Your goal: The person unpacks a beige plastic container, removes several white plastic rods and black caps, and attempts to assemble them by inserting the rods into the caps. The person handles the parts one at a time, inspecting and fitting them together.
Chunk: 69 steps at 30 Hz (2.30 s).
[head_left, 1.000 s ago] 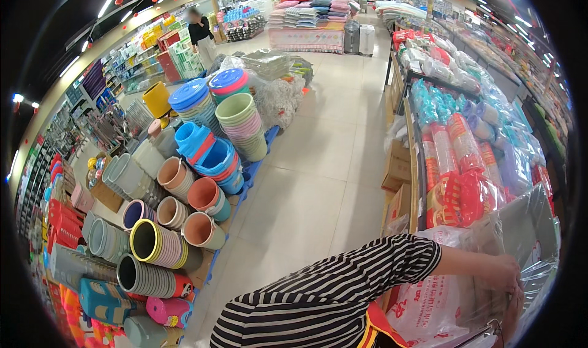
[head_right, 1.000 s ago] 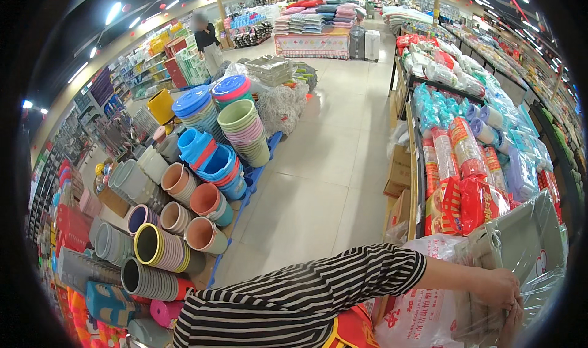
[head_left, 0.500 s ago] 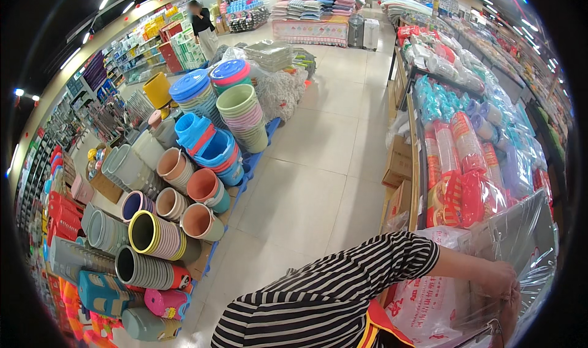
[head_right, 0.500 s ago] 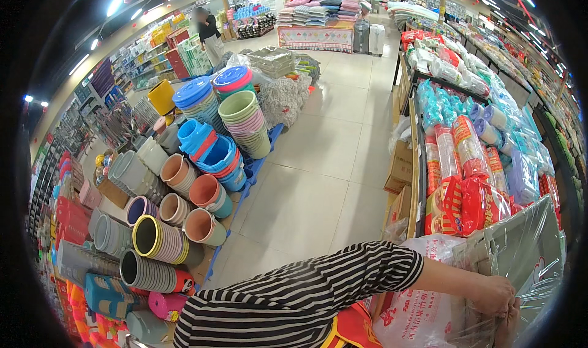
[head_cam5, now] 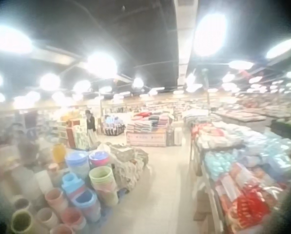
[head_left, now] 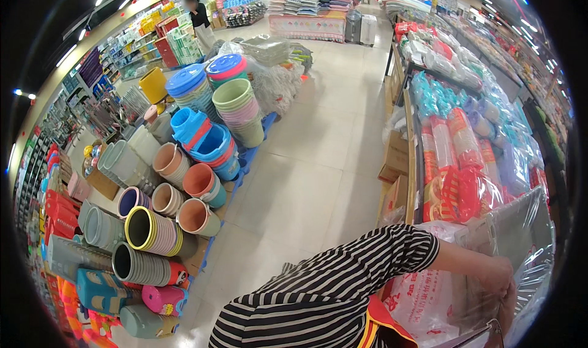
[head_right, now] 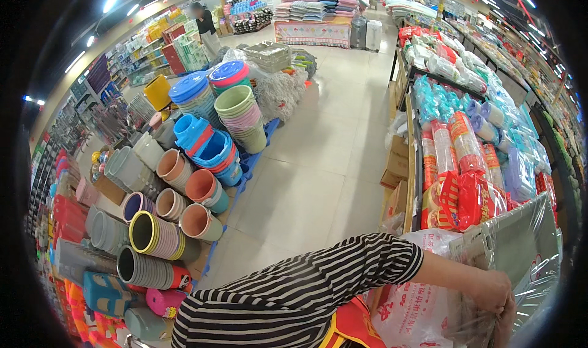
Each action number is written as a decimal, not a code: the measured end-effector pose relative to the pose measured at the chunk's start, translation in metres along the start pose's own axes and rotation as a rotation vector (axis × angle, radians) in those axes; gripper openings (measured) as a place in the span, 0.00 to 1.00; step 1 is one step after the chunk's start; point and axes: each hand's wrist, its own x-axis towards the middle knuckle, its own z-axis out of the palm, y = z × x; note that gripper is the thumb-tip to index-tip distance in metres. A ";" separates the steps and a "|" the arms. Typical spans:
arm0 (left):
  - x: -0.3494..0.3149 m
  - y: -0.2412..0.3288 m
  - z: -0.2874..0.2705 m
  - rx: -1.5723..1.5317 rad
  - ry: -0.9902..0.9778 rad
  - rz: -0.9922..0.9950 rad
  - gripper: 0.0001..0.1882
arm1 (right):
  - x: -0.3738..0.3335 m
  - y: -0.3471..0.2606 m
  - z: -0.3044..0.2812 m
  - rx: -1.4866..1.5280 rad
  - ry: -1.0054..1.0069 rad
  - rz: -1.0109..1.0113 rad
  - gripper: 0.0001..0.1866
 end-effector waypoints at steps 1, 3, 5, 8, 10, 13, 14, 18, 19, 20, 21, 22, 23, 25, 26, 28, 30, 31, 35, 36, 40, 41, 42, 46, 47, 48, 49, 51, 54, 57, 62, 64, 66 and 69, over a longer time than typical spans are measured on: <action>-0.001 0.003 -0.002 0.014 0.011 -0.014 0.14 | 0.004 0.005 -0.001 0.016 -0.008 -0.007 0.24; -0.004 0.007 -0.006 0.038 0.035 -0.043 0.15 | 0.002 0.011 -0.002 -0.167 0.073 -0.065 0.24; -0.005 0.008 -0.004 0.028 0.113 0.024 0.15 | 0.000 0.036 -0.002 -0.201 0.149 -0.070 0.24; -0.002 0.010 0.010 0.002 0.160 0.024 0.16 | 0.003 0.033 0.000 -0.428 0.158 0.003 0.26; 0.004 0.014 0.018 -0.018 0.156 0.014 0.15 | 0.021 -0.014 0.003 -0.544 0.053 0.141 0.28; -0.002 0.024 0.001 0.022 0.082 0.039 0.14 | 0.031 -0.068 0.011 -0.496 -0.010 0.193 0.28; -0.006 0.030 -0.009 0.040 0.065 0.055 0.14 | 0.032 -0.084 0.012 -0.463 -0.003 0.173 0.27; -0.021 0.031 -0.036 0.140 -0.020 0.088 0.12 | 0.030 -0.101 0.021 -0.407 0.015 0.143 0.26; -0.023 0.029 -0.040 0.160 -0.029 0.094 0.12 | 0.032 -0.104 0.025 -0.409 0.012 0.140 0.26; -0.027 0.028 -0.046 0.188 -0.033 0.074 0.12 | 0.033 -0.104 0.025 -0.413 0.010 0.136 0.26; -0.023 0.019 -0.034 0.195 -0.040 0.111 0.12 | 0.033 -0.101 0.022 -0.412 0.010 0.134 0.26; -0.022 0.018 -0.033 0.165 -0.038 0.155 0.12 | 0.034 -0.100 0.022 -0.415 0.012 0.134 0.25; -0.020 0.018 -0.029 0.161 -0.050 0.148 0.12 | 0.034 -0.097 0.023 -0.415 0.014 0.136 0.25; -0.007 0.025 -0.004 0.118 -0.029 0.140 0.13 | 0.032 -0.096 0.023 -0.424 0.015 0.148 0.25; 0.002 0.025 0.017 0.092 -0.012 0.125 0.14 | 0.028 -0.091 0.022 -0.424 0.019 0.167 0.25; 0.023 0.012 0.051 0.086 0.047 0.067 0.15 | 0.031 -0.080 0.015 -0.435 0.018 0.175 0.24; 0.047 -0.002 0.091 0.129 0.125 0.017 0.18 | 0.034 -0.073 0.012 -0.457 0.018 0.177 0.24; 0.054 -0.011 0.097 0.151 0.153 -0.007 0.19 | 0.038 -0.068 0.011 -0.470 0.014 0.170 0.24; 0.050 -0.037 0.084 0.129 0.205 -0.033 0.19 | 0.053 -0.039 0.001 -0.501 0.003 0.170 0.23; 0.044 -0.033 0.086 0.077 0.200 -0.017 0.19 | 0.045 -0.031 -0.001 -0.497 -0.001 0.212 0.23; 0.016 -0.040 0.059 0.055 0.238 -0.010 0.19 | 0.046 -0.016 -0.010 -0.539 0.010 0.218 0.22; 0.010 -0.041 0.053 0.049 0.247 -0.013 0.18 | 0.048 -0.012 -0.014 -0.549 0.012 0.221 0.22; 0.001 -0.043 0.048 0.048 0.253 -0.013 0.18 | 0.050 -0.009 -0.016 -0.555 0.016 0.220 0.21; -0.034 -0.051 0.026 0.052 0.288 -0.025 0.18 | 0.065 0.005 -0.023 -0.578 0.023 0.206 0.21; -0.042 -0.050 0.023 0.047 0.299 -0.024 0.18 | 0.065 0.008 -0.027 -0.588 0.024 0.210 0.21; -0.051 -0.049 0.020 0.038 0.310 -0.017 0.18 | 0.065 0.011 -0.026 -0.596 0.025 0.215 0.20; -0.062 -0.043 0.020 0.014 0.319 0.000 0.18 | 0.055 0.014 -0.029 -0.599 0.028 0.238 0.20; -0.093 -0.042 0.009 -0.002 0.350 0.018 0.18 | 0.058 0.023 -0.031 -0.605 0.039 0.238 0.20; -0.161 -0.036 -0.022 -0.022 0.412 0.052 0.18 | 0.054 0.032 -0.035 -0.601 0.064 0.243 0.20; -0.269 -0.031 -0.085 0.056 0.546 -0.014 0.18 | 0.084 0.043 -0.034 -0.591 0.063 0.202 0.19; -0.534 0.005 -0.198 0.445 1.054 -0.805 0.19 | 0.077 0.059 -0.029 -0.586 0.077 0.242 0.19; -0.686 0.056 -0.244 0.703 1.403 -1.192 0.20 | 0.076 0.059 -0.029 -0.595 0.088 0.242 0.19; -0.814 0.145 -0.267 1.262 1.677 -1.621 0.21 | 0.085 0.061 -0.030 -0.601 0.089 0.228 0.19; -0.919 0.267 -0.277 1.523 2.164 -1.951 0.22 | 0.093 0.069 -0.030 -0.591 0.091 0.226 0.18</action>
